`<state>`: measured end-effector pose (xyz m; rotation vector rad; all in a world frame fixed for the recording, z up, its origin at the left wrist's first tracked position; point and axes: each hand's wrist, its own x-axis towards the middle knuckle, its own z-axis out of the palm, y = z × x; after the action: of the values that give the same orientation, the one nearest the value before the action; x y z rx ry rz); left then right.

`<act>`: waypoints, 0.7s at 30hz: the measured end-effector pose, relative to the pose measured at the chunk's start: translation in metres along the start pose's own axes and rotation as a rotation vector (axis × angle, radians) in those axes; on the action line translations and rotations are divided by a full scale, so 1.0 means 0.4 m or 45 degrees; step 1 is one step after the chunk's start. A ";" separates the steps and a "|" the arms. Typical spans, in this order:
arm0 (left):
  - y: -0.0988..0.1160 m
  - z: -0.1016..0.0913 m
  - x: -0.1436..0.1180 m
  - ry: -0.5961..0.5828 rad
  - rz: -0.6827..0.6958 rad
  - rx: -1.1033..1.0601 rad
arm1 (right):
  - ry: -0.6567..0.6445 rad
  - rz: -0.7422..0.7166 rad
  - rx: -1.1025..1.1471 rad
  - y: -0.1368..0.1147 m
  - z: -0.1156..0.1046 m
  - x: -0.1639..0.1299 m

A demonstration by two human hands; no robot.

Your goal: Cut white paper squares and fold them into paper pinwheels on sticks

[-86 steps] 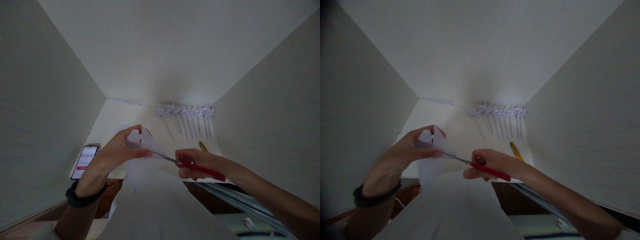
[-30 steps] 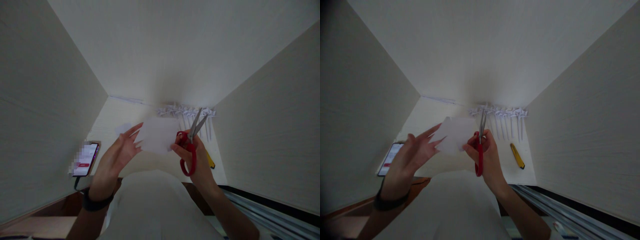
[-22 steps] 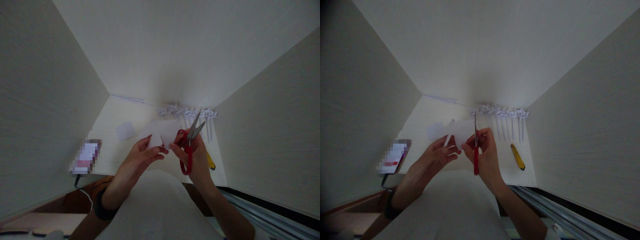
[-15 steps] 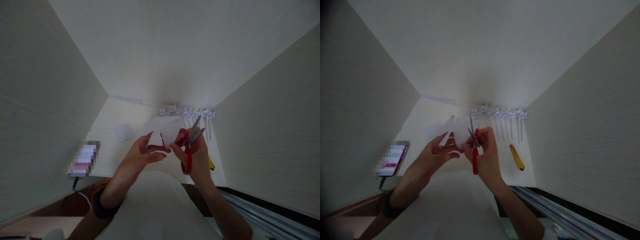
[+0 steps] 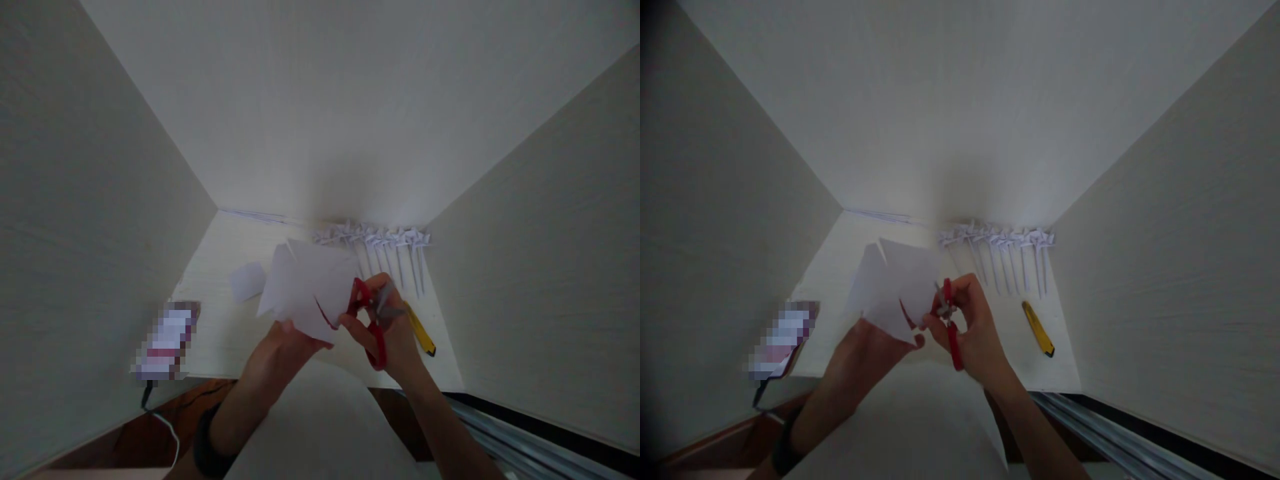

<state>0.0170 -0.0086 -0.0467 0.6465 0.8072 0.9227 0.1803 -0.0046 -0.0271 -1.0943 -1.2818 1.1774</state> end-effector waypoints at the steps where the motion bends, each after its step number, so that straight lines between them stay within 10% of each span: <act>1: 0.003 0.009 0.001 0.028 0.012 0.006 | -0.031 0.012 -0.033 0.002 -0.002 0.002; 11: 0.037 0.057 0.023 0.607 0.203 0.046 | -0.046 0.138 0.102 0.026 -0.012 -0.019; 21: 0.034 0.059 0.037 0.659 0.448 0.139 | -0.300 0.413 -0.042 0.077 0.026 -0.092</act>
<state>0.0359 0.0071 -0.0281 0.6653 1.2337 1.4053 0.1712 -0.0386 -0.0613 -1.2480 -1.3375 1.5700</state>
